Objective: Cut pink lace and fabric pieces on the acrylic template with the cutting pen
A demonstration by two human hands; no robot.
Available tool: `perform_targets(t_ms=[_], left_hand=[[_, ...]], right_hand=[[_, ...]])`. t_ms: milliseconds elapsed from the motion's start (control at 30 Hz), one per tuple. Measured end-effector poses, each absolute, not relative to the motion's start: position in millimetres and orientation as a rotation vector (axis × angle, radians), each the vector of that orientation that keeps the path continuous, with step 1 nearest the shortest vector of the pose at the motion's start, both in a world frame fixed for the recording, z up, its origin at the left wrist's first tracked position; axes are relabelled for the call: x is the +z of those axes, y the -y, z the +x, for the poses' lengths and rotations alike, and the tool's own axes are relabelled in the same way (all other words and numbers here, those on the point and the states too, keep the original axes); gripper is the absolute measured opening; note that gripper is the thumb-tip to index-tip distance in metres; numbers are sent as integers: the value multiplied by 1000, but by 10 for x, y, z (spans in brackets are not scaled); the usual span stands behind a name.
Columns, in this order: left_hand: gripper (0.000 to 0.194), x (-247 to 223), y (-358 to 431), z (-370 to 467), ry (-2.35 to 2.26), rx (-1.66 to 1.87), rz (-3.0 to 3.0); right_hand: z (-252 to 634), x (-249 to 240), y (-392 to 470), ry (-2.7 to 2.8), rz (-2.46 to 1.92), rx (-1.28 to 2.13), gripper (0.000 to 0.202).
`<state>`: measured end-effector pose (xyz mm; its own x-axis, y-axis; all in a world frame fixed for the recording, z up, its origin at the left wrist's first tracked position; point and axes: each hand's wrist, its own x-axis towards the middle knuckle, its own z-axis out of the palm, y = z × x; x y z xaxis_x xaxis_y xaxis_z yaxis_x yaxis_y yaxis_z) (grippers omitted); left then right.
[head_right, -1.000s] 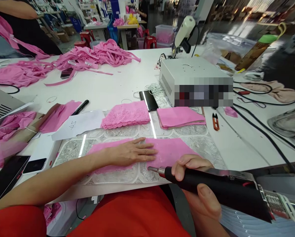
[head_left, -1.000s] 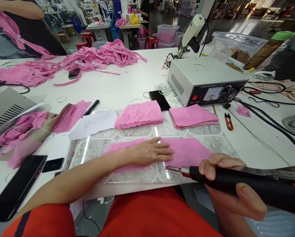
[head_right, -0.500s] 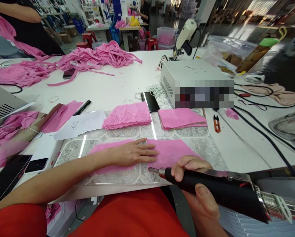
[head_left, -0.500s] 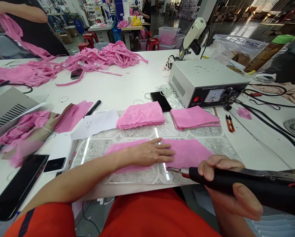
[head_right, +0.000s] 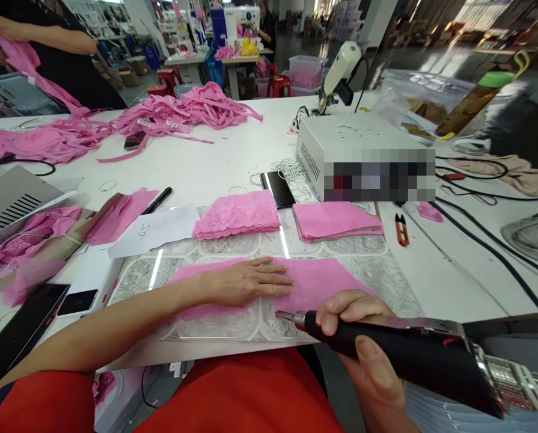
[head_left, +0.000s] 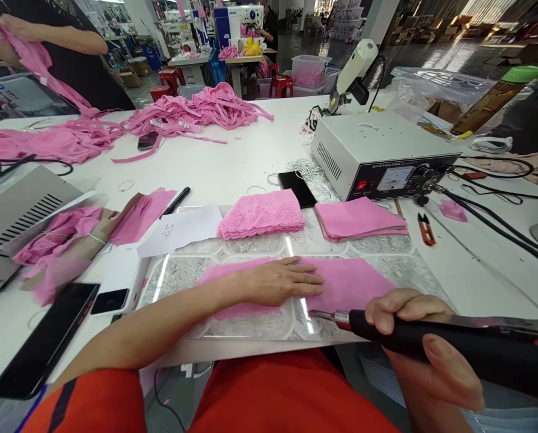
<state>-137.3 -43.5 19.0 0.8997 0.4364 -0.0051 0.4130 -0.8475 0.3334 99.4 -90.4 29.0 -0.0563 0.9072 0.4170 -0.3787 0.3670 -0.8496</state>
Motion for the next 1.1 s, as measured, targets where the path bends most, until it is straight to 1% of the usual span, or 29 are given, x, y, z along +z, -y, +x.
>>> perform_targets(t_ms=[67, 167, 233, 300, 433, 633, 800, 1100], left_hand=[[52, 251, 466, -1434, -697, 185, 2728], [40, 317, 588, -1620, -800, 364, 2709], [34, 334, 714, -1781, -817, 399, 2697], [33, 331, 854, -1937, -819, 344, 2692], [40, 276, 1097, -2166, -861, 192, 2694], [44, 189, 1245, -2300, -927, 82, 2742], [44, 181, 1265, -2350, -951, 54, 2821], [42, 148, 1348, -2427, -1001, 93, 2880]], right_hand=[[994, 297, 891, 1167, -594, 1128, 18], [979, 307, 870, 1099, -611, 1114, 21], [948, 309, 857, 1062, -608, 1120, 23], [897, 302, 844, 1036, -600, 1120, 23], [770, 257, 799, 1011, -575, 1140, 23], [605, 208, 719, 1014, -539, 1179, 22], [553, 251, 718, 984, -526, 1288, 24], [571, 219, 777, 1002, -526, 1333, 25]])
